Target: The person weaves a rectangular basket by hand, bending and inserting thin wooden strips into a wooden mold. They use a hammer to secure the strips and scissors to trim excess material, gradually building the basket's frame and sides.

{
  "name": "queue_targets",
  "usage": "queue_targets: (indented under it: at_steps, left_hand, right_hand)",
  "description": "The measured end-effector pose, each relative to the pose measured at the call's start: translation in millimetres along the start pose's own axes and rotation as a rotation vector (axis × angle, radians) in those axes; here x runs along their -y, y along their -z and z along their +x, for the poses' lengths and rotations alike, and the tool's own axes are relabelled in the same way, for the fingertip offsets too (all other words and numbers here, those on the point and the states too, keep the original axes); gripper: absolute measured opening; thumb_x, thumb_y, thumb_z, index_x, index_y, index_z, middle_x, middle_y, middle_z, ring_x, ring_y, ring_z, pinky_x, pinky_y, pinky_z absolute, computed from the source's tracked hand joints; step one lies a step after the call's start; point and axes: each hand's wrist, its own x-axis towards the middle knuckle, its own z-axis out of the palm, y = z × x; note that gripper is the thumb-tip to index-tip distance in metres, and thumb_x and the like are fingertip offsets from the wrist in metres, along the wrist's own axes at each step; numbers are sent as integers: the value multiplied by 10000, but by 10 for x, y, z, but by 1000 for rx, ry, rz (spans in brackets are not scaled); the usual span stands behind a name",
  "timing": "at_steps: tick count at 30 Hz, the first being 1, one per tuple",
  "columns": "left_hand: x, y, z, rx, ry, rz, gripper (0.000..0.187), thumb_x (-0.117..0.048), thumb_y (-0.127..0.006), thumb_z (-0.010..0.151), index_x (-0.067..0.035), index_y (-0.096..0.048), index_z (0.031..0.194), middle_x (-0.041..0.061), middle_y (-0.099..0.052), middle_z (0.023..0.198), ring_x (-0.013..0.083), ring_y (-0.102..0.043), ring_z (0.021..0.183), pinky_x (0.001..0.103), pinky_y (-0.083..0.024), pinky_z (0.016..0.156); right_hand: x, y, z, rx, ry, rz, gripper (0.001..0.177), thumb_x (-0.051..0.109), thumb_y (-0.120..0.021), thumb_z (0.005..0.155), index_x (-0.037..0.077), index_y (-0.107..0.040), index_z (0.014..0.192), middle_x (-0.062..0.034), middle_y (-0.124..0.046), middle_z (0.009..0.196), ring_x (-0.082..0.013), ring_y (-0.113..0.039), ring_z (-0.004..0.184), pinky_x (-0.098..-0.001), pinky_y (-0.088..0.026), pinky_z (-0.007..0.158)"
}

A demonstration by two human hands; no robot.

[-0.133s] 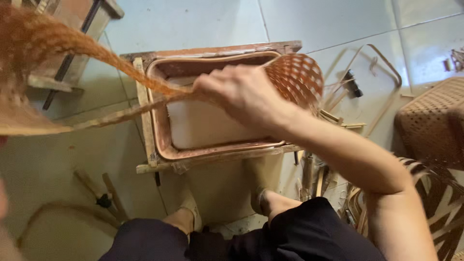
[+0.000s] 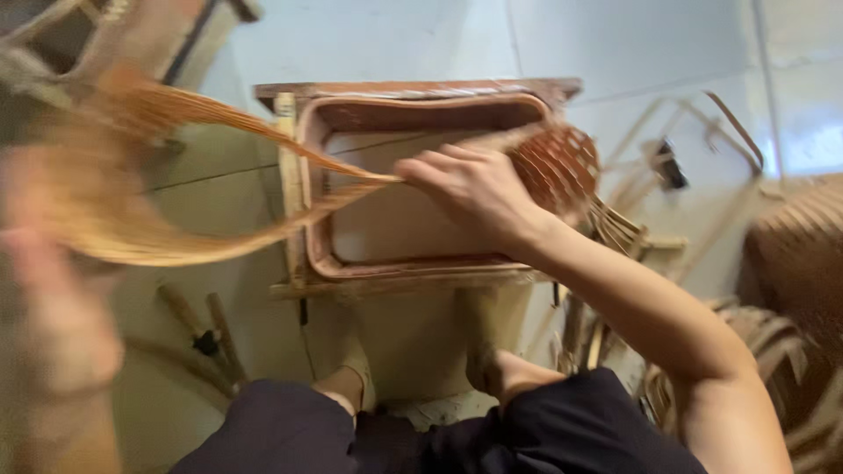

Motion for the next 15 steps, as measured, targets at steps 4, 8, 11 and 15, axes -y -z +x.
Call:
queue_targets:
  at_steps: [4,8,11,15]
  left_hand:
    - [244,-228,-85,60,-105,247,575,-383,-244,1124,-85,-265,1615,176,-298,1692,326,-388,1515,501,-424,1172]
    - [326,-513,29,179,-178,115,547,-319,-341,1163,-77,-271,1648,183,-304,1726,320,-352,1592,467,-385,1291]
    - [364,-783,97,237,-123,74,614,-298,-415,1109,-69,-222,1645,189,-324,1691,314,-369,1530,436,-393,1242]
    - [508,-1004,89,384,-24,-26,714,-333,-459,1081,-60,-133,1655,180,-264,1711,310,-302,1561,427,-283,1274]
  right_hand:
    - [-84,30,-280,-7,-36,11,294,132,-707,867,98,-652,1154,-92,-750,1094,-252,-733,949,-359,-612,746]
    - [-180,59,-411,74,-97,-47,348,100,-700,876,99,-657,1222,-85,-746,1053,-238,-737,905,-353,-616,740]
    - [-258,71,-472,105,-136,-71,310,63,-688,914,106,-665,1221,-72,-755,1033,-233,-737,879,-356,-612,716]
    - [-353,82,-599,62,-130,-32,295,50,-665,902,118,-660,1190,-73,-765,1075,-249,-734,914,-368,-611,750]
